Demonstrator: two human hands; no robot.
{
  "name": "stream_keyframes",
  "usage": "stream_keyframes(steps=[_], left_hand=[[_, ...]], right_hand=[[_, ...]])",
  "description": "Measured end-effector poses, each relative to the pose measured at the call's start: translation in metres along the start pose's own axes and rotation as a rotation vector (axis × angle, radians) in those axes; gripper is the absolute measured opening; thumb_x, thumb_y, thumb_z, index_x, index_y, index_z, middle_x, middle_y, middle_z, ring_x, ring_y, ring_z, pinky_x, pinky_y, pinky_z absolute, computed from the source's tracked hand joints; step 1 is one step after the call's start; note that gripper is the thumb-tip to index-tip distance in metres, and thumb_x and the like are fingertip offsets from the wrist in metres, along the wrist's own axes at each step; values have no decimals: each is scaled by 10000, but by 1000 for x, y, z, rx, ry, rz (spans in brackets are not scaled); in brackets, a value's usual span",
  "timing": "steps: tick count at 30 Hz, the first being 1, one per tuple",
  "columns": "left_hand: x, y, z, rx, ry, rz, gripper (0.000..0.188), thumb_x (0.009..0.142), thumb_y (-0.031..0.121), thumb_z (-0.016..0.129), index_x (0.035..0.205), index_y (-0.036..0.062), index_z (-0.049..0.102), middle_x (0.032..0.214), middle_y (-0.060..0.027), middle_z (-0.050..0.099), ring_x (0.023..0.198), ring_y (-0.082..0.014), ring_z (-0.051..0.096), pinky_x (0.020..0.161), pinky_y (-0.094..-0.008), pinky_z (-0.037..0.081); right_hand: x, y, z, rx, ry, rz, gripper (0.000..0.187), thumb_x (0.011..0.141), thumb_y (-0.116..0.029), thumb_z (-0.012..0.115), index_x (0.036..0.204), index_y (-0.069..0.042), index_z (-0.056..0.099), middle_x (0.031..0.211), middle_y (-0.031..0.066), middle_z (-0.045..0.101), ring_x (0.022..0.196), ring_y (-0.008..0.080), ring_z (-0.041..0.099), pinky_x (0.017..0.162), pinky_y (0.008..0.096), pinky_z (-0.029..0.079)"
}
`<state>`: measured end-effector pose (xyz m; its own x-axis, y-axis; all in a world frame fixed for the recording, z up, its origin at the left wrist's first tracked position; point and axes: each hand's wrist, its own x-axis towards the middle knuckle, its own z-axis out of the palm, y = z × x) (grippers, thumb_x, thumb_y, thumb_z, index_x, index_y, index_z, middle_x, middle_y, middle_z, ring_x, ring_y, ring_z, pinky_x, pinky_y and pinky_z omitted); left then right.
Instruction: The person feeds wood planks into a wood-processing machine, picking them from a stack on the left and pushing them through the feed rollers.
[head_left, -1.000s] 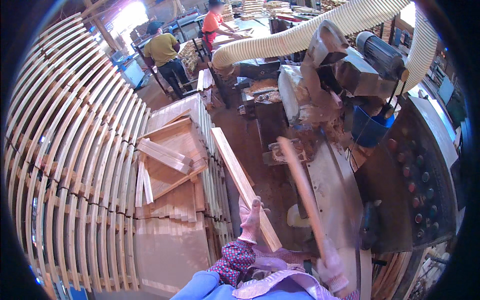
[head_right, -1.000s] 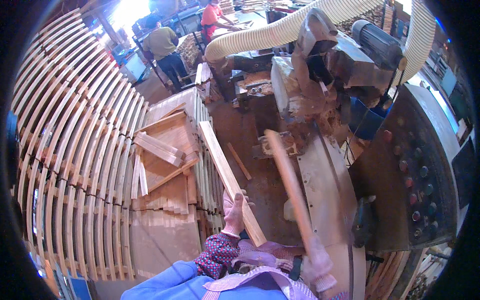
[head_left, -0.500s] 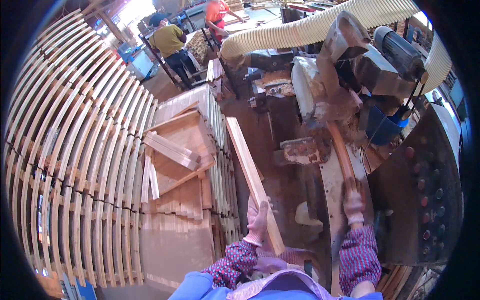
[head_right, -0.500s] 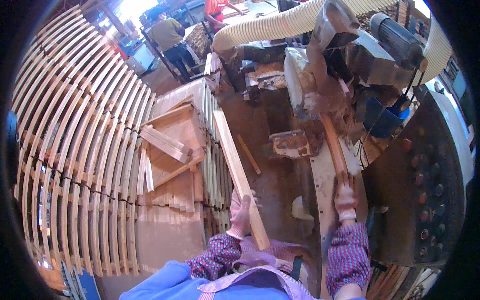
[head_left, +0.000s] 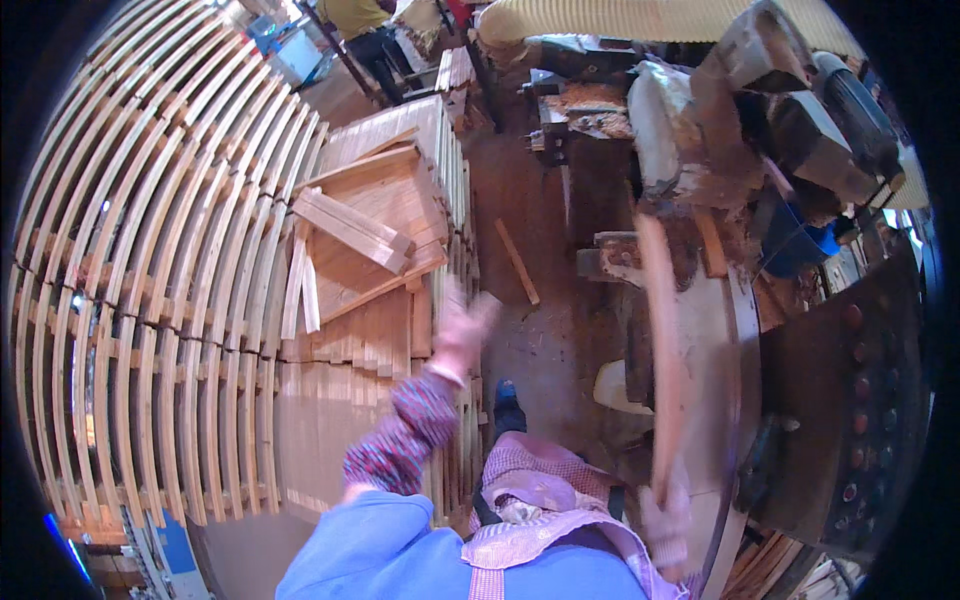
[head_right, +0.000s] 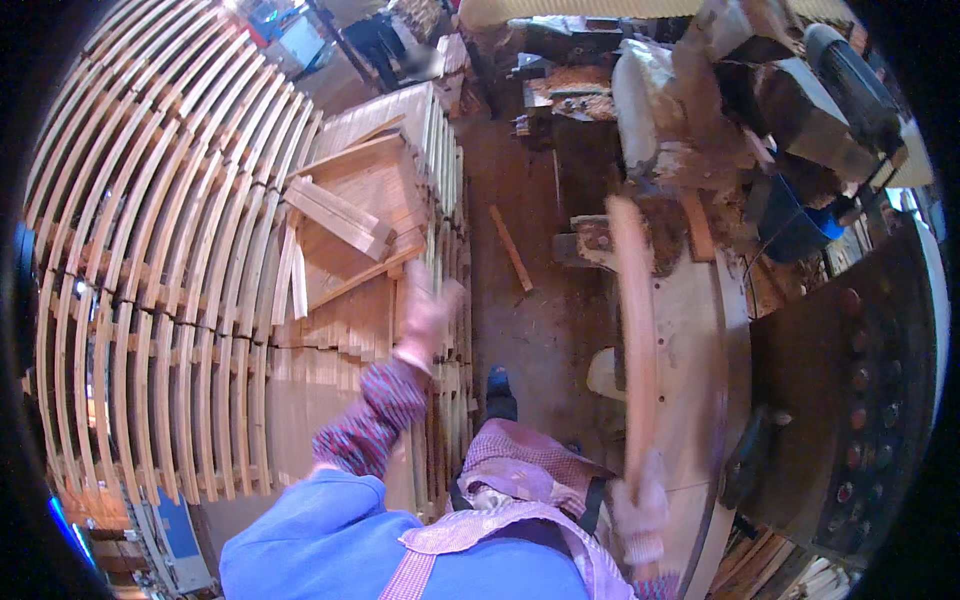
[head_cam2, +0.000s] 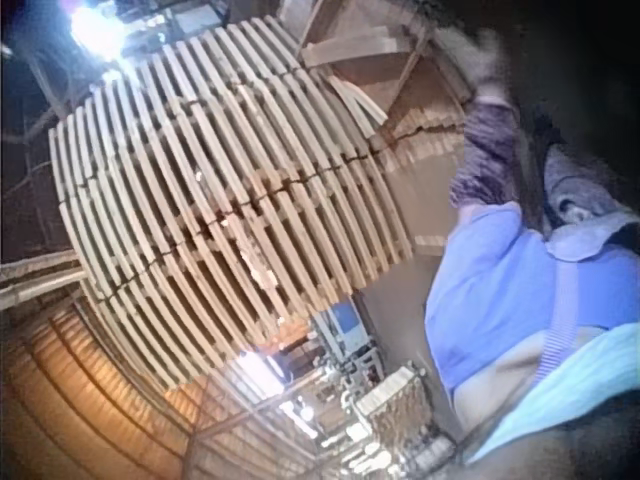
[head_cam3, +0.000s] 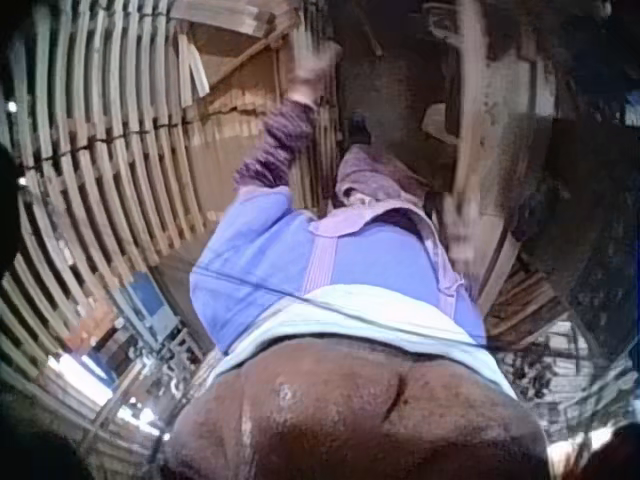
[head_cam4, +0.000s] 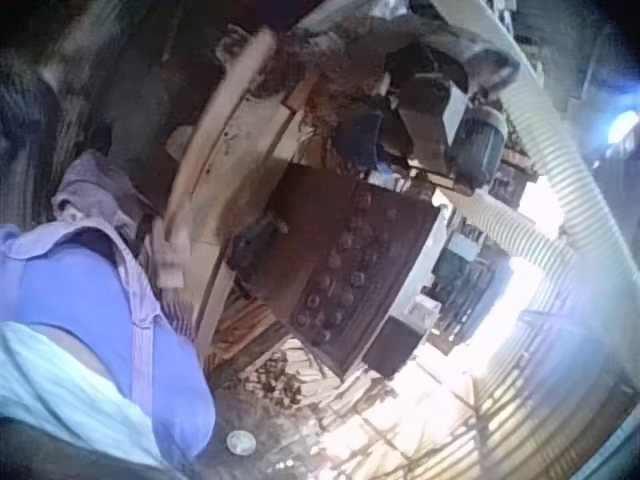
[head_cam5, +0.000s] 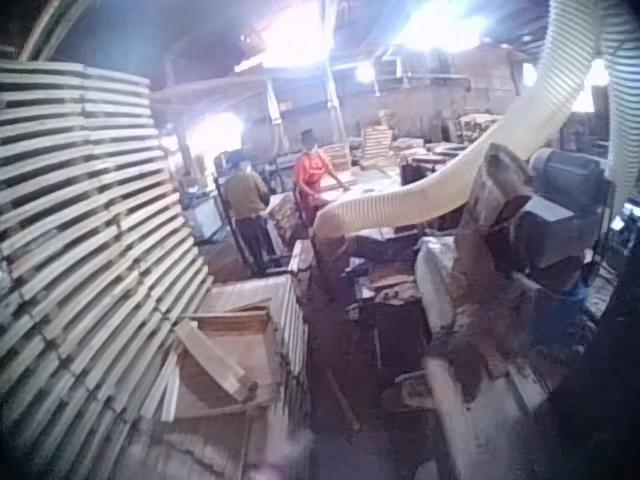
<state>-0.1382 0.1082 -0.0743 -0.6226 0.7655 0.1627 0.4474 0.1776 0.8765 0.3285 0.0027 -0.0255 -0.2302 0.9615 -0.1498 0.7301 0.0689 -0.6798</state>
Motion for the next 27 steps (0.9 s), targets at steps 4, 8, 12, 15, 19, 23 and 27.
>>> stream_keyframes(steps=[4, 8, 12, 15, 19, 23, 27], left_hand=[[154, -76, -113, 61, 215, -397, 1268, 703, 369, 868, 1517, -119, 27, 1496, -300, 388, 1346, -337, 476, 1082, -390, 409], [231, -139, -143, 224, 441, -816, 1313, 643, 532, 846, 1476, -137, 82, 1478, -296, 412, 1340, -329, 484, 1100, -400, 400], [291, -158, -135, 557, 44, -905, 837, 788, 527, 652, 1387, 4, 395, 1449, -204, 491, 1333, -307, 494, 1109, -411, 392], [310, -146, -120, 829, -358, -784, 606, 896, 524, 506, 1321, 109, 629, 1427, -136, 550, 1329, -291, 502, 1116, -420, 386], [289, -170, -145, 735, -72, -901, 860, 806, 510, 626, 1483, 65, 336, 1442, -151, 532, 1304, -272, 532, 1098, -362, 411], [218, -139, -155, 37, 473, -663, 1152, 670, 224, 759, 1540, -14, 42, 1296, -306, 544, 1142, -363, 604, 941, -431, 522], [109, -130, -208, -866, -36, -616, 591, 745, 252, 713, 1223, -5, 480, 1044, -183, 609, 827, -303, 677, 720, -418, 597]], right_hand=[[-92, 99, 7, -340, 204, 49, 612, 882, -96, 633, 1454, 17, 449, 1483, 251, 454, 1355, 402, 462, 1156, 410, 349], [-27, 103, 5, -539, 249, 7, 526, 940, -87, 561, 1448, 9, 462, 1489, 250, 447, 1364, 403, 451, 1171, 436, 327], [126, 95, -4, -707, 263, -43, 531, 961, -157, 558, 1464, -33, 442, 1499, 232, 436, 1368, 433, 427, 1153, 508, 331], [225, 94, -25, -804, 322, -117, 544, 944, -165, 569, 1466, -67, 448, 1488, 193, 461, 1366, 423, 425, 1144, 520, 336], [301, 70, -18, -818, 337, -186, 548, 929, -172, 578, 1460, -100, 462, 1478, 177, 471, 1348, 405, 441, 1125, 492, 367], [323, -1, -4, -564, 504, -181, 519, 926, -165, 582, 1430, -78, 496, 1395, 187, 552, 1263, 383, 528, 1054, 436, 442], [278, -102, 61, 375, 286, -246, 407, 926, -235, 646, 1291, -55, 634, 1269, 147, 659, 1186, 299, 616, 1047, 372, 457]])
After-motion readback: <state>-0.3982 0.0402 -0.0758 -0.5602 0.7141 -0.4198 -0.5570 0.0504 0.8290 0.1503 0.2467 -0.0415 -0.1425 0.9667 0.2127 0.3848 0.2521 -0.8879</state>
